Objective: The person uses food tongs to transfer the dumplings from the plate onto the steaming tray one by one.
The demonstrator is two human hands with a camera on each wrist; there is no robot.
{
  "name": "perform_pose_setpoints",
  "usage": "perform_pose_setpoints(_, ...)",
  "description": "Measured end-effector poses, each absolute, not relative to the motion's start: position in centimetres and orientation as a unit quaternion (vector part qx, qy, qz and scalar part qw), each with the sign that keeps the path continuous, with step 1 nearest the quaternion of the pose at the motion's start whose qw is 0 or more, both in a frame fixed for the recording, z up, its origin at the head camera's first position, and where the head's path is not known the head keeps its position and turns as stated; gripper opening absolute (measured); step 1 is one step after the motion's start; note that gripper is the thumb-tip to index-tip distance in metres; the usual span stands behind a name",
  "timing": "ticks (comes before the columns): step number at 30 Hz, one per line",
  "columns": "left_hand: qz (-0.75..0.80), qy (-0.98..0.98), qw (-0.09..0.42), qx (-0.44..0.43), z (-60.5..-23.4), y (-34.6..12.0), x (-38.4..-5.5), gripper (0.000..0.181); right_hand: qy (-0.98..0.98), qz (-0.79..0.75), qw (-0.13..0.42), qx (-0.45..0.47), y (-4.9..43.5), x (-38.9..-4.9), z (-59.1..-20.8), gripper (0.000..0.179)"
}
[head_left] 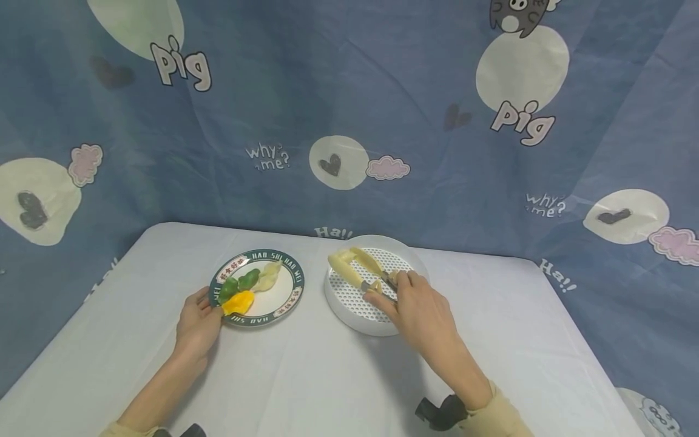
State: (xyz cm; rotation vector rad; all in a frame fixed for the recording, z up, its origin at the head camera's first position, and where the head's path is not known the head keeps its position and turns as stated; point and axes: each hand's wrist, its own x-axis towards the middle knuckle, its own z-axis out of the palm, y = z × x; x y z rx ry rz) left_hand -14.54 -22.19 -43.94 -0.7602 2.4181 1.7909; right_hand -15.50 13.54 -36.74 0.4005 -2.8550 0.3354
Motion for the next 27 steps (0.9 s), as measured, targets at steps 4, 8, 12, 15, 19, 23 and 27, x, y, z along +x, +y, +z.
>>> perform_pose_setpoints(4, 0.58, 0.777, 0.019, -0.245, -44.0, -22.2, -14.5, 0.074, -0.977, 0.115, 0.116, 0.138, 13.5, -15.5, -36.9, 0.073)
perform_pose_setpoints(8, 0.578, 0.78, 0.018, -0.238, -44.0, -22.2, -14.4, 0.074, -0.977, 0.125, 0.11, 0.13, 13.4, -15.5, -36.9, 0.077)
perform_pose_setpoints(12, 0.578, 0.781, 0.018, -0.235, -44.0, -22.2, -14.4, 0.073, -0.977, 0.124, 0.112, 0.133, 13.2, -15.4, -36.8, 0.078)
perform_pose_setpoints(15, 0.579, 0.78, 0.018, -0.237, -44.0, -22.2, -14.5, 0.073, -0.977, 0.121, 0.11, 0.137, 13.0, -15.4, -36.8, 0.073)
perform_pose_setpoints(19, 0.58, 0.779, 0.015, -0.237, -44.0, -22.3, -14.5, 0.073, -0.977, 0.122, 0.111, 0.137, 12.8, -15.3, -36.8, 0.07)
perform_pose_setpoints(23, 0.582, 0.778, 0.014, -0.236, -44.1, -22.3, -14.5, 0.073, -0.976, 0.122, 0.115, 0.138, 12.4, -15.3, -37.0, 0.075)
perform_pose_setpoints(27, 0.582, 0.778, 0.014, -0.237, -44.0, -22.2, -14.4, 0.074, -0.976, 0.121, 0.111, 0.14, 11.8, -15.3, -37.3, 0.076)
